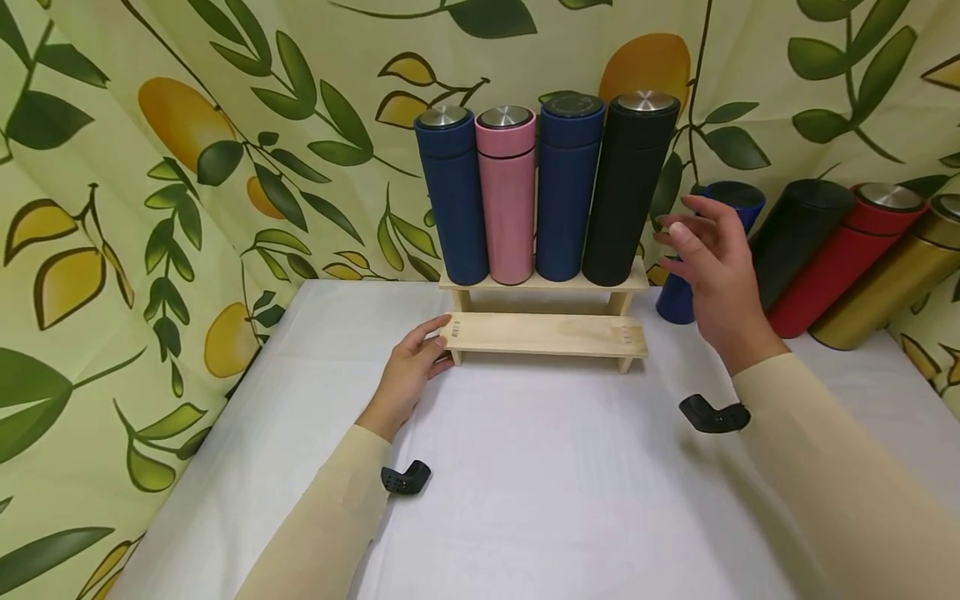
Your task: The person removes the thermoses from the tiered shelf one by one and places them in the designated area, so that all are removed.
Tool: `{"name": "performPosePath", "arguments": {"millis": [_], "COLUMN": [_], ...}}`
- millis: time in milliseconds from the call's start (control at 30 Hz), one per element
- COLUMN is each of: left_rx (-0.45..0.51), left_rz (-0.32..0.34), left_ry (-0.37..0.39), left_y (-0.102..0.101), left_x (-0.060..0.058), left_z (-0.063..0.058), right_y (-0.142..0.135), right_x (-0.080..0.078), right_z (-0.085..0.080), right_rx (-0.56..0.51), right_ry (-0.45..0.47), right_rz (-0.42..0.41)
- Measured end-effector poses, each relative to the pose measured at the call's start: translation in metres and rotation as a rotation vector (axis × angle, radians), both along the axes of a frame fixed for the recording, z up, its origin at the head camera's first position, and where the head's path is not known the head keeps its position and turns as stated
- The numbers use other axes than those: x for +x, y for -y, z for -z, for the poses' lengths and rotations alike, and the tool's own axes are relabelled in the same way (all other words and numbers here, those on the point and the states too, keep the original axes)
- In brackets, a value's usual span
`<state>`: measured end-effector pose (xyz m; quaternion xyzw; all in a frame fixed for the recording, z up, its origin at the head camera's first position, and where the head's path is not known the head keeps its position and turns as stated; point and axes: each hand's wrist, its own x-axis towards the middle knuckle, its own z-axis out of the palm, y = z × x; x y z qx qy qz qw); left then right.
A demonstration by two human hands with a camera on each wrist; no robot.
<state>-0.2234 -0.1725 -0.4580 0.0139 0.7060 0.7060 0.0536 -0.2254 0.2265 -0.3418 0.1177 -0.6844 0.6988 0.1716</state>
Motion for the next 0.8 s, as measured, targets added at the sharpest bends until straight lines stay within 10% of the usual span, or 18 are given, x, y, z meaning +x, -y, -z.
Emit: {"name": "performPosePath", "arguments": {"millis": [800], "left_rx": [-0.013], "left_rz": [0.001], "left_ry": [-0.008], "left_y": [0.001], "left_x": [-0.001], "left_z": [0.0], "right_y": [0.042], "right_x": [-0.042], "right_z": [-0.024], "right_rx": [0.221], "right_ry": [0.069], "right_rz": [0.151]}}
